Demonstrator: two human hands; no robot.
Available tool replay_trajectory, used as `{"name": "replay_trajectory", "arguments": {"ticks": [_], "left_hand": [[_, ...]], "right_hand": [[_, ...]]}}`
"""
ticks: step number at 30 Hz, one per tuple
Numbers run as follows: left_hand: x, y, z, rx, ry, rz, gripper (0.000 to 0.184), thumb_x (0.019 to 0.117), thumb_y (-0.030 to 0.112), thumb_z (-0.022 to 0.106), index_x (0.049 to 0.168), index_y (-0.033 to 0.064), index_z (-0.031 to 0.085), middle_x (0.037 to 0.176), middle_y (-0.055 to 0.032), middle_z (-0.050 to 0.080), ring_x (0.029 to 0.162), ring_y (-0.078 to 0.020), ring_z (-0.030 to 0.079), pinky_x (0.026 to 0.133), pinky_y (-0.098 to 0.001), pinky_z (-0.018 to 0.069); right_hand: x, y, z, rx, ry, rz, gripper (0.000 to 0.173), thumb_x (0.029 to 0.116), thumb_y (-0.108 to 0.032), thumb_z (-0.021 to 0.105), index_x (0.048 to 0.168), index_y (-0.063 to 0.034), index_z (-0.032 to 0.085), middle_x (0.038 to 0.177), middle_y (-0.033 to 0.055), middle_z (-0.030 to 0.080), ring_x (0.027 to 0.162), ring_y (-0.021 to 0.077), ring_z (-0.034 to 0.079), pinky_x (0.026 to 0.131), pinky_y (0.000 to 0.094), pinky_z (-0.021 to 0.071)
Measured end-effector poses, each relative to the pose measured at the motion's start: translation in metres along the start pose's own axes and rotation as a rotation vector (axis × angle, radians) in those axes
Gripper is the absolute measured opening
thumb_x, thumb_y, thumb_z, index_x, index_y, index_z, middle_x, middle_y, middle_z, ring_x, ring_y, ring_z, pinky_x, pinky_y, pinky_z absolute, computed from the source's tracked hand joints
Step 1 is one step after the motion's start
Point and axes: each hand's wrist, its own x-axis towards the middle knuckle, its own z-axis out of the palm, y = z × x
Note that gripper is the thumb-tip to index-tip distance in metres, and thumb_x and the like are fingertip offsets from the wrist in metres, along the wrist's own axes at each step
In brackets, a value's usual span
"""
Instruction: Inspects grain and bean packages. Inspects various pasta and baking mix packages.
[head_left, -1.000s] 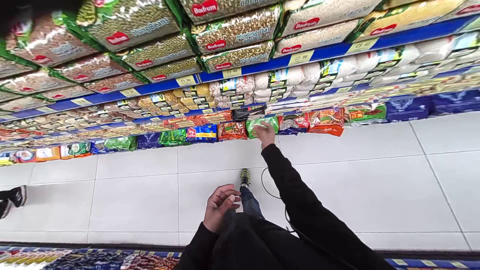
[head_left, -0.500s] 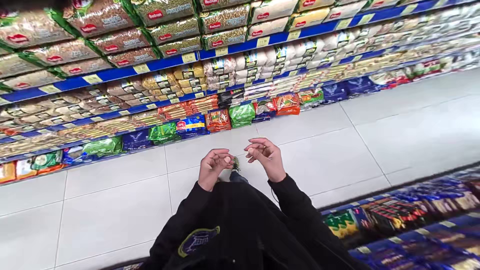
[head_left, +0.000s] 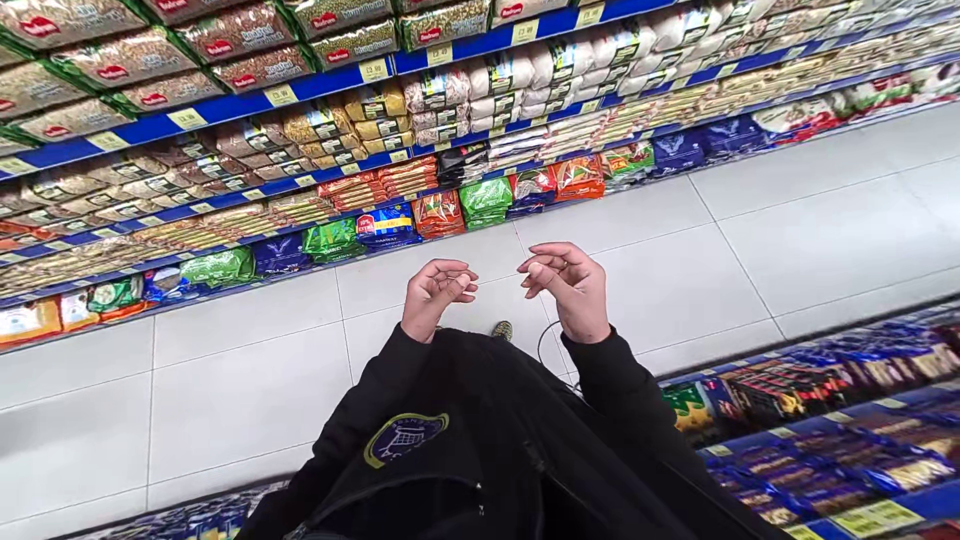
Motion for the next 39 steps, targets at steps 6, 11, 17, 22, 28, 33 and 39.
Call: {"name": "replay_trajectory", "arguments": {"ticks": [6, 11, 17, 22, 28, 33, 39], "left_hand": [[0.016, -0.028, 0.031, -0.029, 0.037, -0.162, 0.033, 0.0997, 0.008, 0.062, 0.127, -0.0097, 0.057, 0.112, -0.0201, 0.071, 0.097, -0.0277, 0.074, 0.081, -0.0406, 0.0638], [0.037, -0.05, 0.062, -0.075, 0.073, -0.272, 0.033, 0.1006, 0.008, 0.06, 0.129, -0.0097, 0.058, 0.113, -0.0199, 0.071, 0.099, -0.028, 0.073, 0.084, -0.0413, 0.0632], [0.078, -0.094, 0.092, -0.203, 0.144, -0.443, 0.031, 0.105, 0.007, 0.052, 0.132, -0.0073, 0.057, 0.113, -0.0183, 0.072, 0.099, -0.0268, 0.074, 0.087, -0.0415, 0.0619], [0.115, -0.134, 0.096, -0.267, 0.206, -0.494, 0.033, 0.1058, 0.007, 0.051, 0.135, -0.0076, 0.055, 0.114, -0.0181, 0.072, 0.1, -0.0264, 0.073, 0.09, -0.0418, 0.0609], [0.221, -0.184, 0.054, -0.243, 0.412, -0.572, 0.037, 0.1087, 0.016, 0.049, 0.137, -0.0077, 0.052, 0.115, -0.019, 0.07, 0.098, -0.0233, 0.073, 0.089, -0.0374, 0.0599], [0.332, -0.235, -0.01, -0.34, 0.686, -0.604, 0.045, 0.1048, 0.016, 0.059, 0.141, -0.0064, 0.045, 0.12, -0.0232, 0.065, 0.098, -0.0236, 0.071, 0.087, -0.0335, 0.0588], [0.449, -0.286, -0.073, -0.424, 0.98, -0.471, 0.052, 0.1009, 0.016, 0.065, 0.144, -0.0052, 0.044, 0.135, -0.025, 0.058, 0.114, -0.0307, 0.065, 0.095, -0.0395, 0.056]], "right_hand": [[0.002, 0.001, -0.037, 0.028, 0.019, 0.038, 0.029, 0.0978, -0.012, 0.067, 0.122, 0.0029, 0.061, 0.096, 0.0095, 0.075, 0.076, 0.0191, 0.073, 0.062, 0.0318, 0.0632], [0.007, 0.002, -0.083, 0.041, 0.056, 0.081, 0.029, 0.0976, -0.012, 0.067, 0.122, 0.0025, 0.062, 0.097, 0.0101, 0.074, 0.076, 0.0192, 0.073, 0.063, 0.0315, 0.063], [0.017, 0.005, -0.141, 0.036, 0.07, 0.108, 0.03, 0.0992, -0.016, 0.064, 0.123, 0.0015, 0.061, 0.098, 0.0099, 0.075, 0.076, 0.0186, 0.073, 0.061, 0.0304, 0.0627], [0.029, 0.012, -0.173, 0.028, 0.061, 0.162, 0.033, 0.099, -0.019, 0.066, 0.124, 0.0017, 0.061, 0.099, 0.0115, 0.074, 0.078, 0.0203, 0.073, 0.061, 0.0311, 0.0628], [0.066, 0.031, -0.191, 0.021, 0.0, 0.301, 0.035, 0.0988, -0.022, 0.067, 0.125, 0.0006, 0.062, 0.1, 0.0122, 0.075, 0.08, 0.0217, 0.074, 0.062, 0.0332, 0.0638], [0.101, 0.043, -0.197, -0.038, 0.004, 0.415, 0.038, 0.096, -0.026, 0.071, 0.125, -0.0018, 0.064, 0.102, 0.0128, 0.075, 0.079, 0.0231, 0.075, 0.062, 0.0346, 0.0642], [0.139, 0.069, -0.199, -0.059, 0.136, 0.531, 0.037, 0.0963, -0.024, 0.07, 0.126, -0.0022, 0.064, 0.105, 0.0164, 0.075, 0.08, 0.0254, 0.075, 0.063, 0.0357, 0.0648]]}}
